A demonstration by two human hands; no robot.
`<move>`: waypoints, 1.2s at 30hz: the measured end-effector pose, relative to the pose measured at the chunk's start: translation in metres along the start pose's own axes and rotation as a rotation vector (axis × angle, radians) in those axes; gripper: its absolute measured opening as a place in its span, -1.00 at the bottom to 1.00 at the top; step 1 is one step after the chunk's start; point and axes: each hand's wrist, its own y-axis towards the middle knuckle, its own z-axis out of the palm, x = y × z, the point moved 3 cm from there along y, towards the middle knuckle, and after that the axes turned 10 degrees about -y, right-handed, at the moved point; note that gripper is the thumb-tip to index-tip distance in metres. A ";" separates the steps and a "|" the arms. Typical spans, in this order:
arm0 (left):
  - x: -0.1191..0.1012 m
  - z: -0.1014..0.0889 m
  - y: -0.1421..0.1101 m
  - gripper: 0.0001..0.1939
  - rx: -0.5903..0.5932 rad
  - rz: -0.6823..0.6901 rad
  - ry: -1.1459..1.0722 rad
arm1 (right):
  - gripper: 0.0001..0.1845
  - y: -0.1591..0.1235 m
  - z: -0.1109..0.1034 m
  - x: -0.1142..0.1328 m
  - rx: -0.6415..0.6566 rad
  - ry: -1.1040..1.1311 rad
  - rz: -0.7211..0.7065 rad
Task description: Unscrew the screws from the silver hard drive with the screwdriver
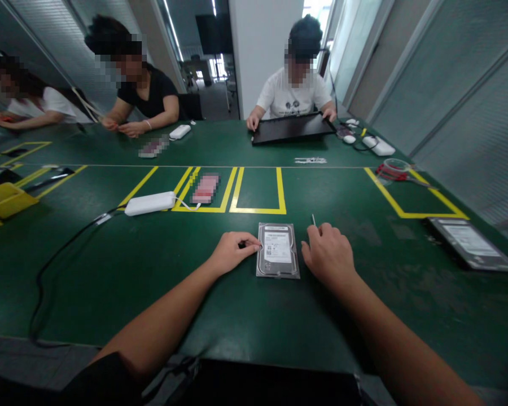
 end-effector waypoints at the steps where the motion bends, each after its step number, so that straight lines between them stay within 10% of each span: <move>1: 0.000 0.000 0.000 -0.86 0.002 0.002 0.000 | -0.78 0.001 0.000 -0.003 0.031 -0.015 0.018; 22: 0.006 0.000 -0.001 -0.88 -0.025 -0.016 -0.035 | -0.67 0.003 0.013 -0.023 0.521 0.062 0.064; 30: 0.006 0.000 0.001 -0.86 -0.014 -0.018 -0.042 | -0.74 0.007 -0.001 -0.032 0.340 0.065 0.159; 36: 0.006 -0.001 0.002 -0.86 0.001 -0.012 -0.051 | -0.73 0.007 -0.021 -0.047 -0.133 0.208 0.224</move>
